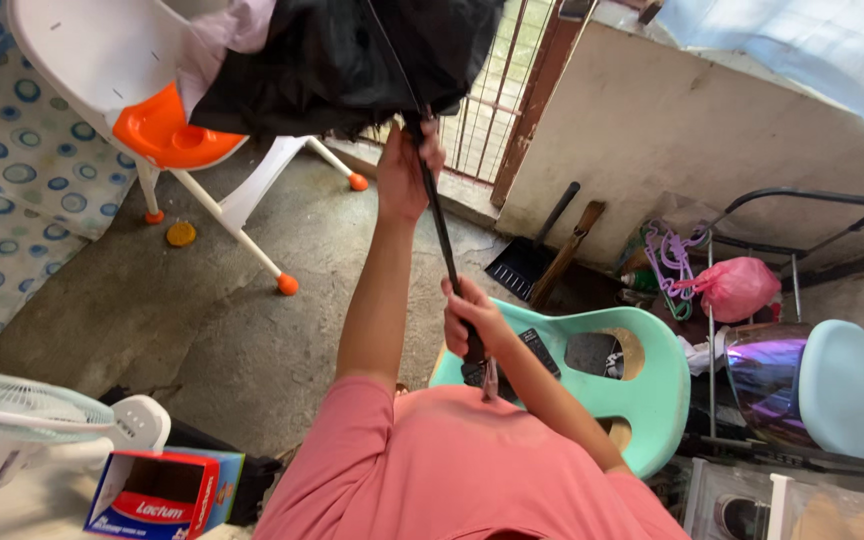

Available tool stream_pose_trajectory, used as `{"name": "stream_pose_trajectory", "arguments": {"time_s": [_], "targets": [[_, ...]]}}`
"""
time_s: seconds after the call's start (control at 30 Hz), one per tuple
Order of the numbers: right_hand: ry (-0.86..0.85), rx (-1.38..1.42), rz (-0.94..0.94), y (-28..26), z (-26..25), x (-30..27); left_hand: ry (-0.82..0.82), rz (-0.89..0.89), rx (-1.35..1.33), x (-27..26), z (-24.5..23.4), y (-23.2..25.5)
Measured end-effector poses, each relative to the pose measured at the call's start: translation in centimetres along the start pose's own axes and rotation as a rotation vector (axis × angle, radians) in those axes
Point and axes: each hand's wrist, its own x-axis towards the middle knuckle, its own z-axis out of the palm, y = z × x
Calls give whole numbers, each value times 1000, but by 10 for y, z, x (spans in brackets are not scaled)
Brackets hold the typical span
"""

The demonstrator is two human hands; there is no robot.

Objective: The person retrieves a folded umbrella, opens it, and attempts to fix a detached rib by hand. They then place the umbrella aside and pick up a small blue plastic scoop.

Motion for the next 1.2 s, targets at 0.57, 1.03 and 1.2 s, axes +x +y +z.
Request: {"name": "stream_pose_trajectory", "arguments": {"time_s": [0.57,1.03,1.2], "targets": [[112,-141,207,10,37,15,533,72,992,136,-71,146],[249,-1750,-97,-141,70,40,402,235,1102,100,-136,89],[18,-1970,-942,-221,209,40,516,423,1395,88,-189,55]]}}
